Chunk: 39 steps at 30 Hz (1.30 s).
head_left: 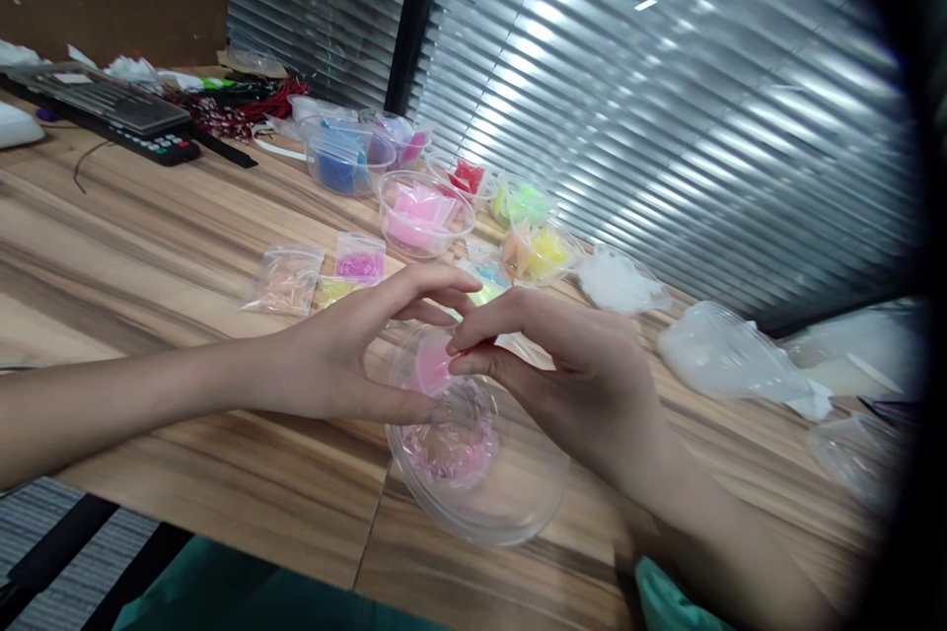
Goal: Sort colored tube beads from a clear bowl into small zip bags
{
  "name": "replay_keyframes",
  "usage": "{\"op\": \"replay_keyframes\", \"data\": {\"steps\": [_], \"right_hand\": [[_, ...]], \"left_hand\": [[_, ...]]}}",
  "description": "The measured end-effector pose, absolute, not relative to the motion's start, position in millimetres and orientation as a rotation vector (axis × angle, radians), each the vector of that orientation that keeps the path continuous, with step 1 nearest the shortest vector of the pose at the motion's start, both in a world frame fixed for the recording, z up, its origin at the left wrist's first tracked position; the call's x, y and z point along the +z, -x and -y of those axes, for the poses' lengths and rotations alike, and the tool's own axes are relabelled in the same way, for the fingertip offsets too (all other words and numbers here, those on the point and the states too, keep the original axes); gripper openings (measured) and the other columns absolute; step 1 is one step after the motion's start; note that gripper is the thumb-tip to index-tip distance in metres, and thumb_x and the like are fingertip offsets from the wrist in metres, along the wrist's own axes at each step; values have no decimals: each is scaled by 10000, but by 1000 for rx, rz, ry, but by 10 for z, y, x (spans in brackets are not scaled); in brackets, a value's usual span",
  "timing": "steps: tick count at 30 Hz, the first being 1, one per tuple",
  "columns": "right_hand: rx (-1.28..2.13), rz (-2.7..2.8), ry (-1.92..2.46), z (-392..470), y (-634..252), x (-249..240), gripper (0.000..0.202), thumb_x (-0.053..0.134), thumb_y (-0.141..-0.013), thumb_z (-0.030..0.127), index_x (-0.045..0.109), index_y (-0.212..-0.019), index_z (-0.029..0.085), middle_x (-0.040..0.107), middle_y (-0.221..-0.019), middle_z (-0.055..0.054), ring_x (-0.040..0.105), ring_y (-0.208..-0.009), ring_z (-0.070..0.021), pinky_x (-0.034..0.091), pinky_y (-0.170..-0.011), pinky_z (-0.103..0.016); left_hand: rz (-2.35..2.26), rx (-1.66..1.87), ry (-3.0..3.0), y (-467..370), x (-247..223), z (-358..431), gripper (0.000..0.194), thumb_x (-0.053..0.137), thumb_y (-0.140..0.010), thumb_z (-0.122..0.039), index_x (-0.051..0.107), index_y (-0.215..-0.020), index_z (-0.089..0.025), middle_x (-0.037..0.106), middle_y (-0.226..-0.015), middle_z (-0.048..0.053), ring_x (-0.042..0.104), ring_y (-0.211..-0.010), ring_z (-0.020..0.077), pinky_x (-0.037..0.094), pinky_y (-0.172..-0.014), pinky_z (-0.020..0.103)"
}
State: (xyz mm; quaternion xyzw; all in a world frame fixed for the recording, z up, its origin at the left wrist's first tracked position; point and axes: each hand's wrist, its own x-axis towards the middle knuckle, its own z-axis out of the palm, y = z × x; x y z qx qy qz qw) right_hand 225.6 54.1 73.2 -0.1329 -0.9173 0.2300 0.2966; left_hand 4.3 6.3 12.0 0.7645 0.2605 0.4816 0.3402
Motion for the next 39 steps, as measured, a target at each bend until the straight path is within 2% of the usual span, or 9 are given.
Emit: {"op": "replay_keyframes", "data": {"steps": [4,9,13,18,25,30,35,39], "right_hand": [[588,2443,351,-534,-2254,730,214,651,-922,26,640,-931,240,716,-903,44,697,-834,-118,561,-753,-242],[604,2426,358,-526,-2247,734,196,651,-941,45,636,-911,238,711,-888,51,691,-835,-107,558,-769,-236],[644,2404,344,-517,-2244,735,209,674,-946,69,662,-1026,262,737,-984,59,699,-901,-98,566,-848,-237],[650,2425,432,-504,-2246,731,288,641,-966,88,680,-1118,329,757,-1015,51,728,-933,-151,598,-860,-309],[788,2404,312,-569,-2228,693,282,625,-975,87,687,-1162,289,766,-1095,28,737,-942,-150,605,-850,-291],[739,2434,309,-590,-2215,694,280,611,-979,77,692,-1154,280,765,-1117,15,735,-972,-149,599,-871,-289],[702,2420,278,-578,-2209,685,234,613,-967,69,691,-1091,250,765,-1066,18,724,-885,-121,596,-805,-259],[676,2430,305,-562,-2212,664,237,612,-978,99,682,-1091,296,755,-1126,30,724,-977,-149,590,-877,-295]], "left_hand": [[-663,1235,-1976,-38,108,-56,897,894,-748,-233,443,-1494,-446,541,-1457,43,607,-1301,302,570,-1107,470],[-677,1228,-1980,-42,123,-38,864,883,-770,-248,444,-1491,-430,549,-1452,57,615,-1296,302,577,-1099,478],[-694,1220,-1987,-43,130,-39,873,890,-760,-260,449,-1491,-442,553,-1468,38,573,-1351,311,538,-1143,490],[-690,1211,-1986,-25,130,-41,911,890,-752,-242,429,-1503,-473,553,-1476,3,560,-1371,297,524,-1157,459],[-712,1197,-2025,-23,122,-52,898,877,-770,-283,406,-1514,-461,550,-1476,31,545,-1378,318,513,-1155,501],[-714,1193,-2028,-31,122,-58,880,866,-793,-303,392,-1515,-475,542,-1478,23,546,-1373,300,507,-1161,484],[-727,1194,-2032,-25,120,-60,860,861,-802,-303,402,-1511,-462,538,-1488,30,547,-1373,298,524,-1142,474],[-718,1201,-2035,-14,105,-60,894,884,-766,-303,410,-1509,-449,528,-1500,37,534,-1386,316,516,-1151,492]]}}
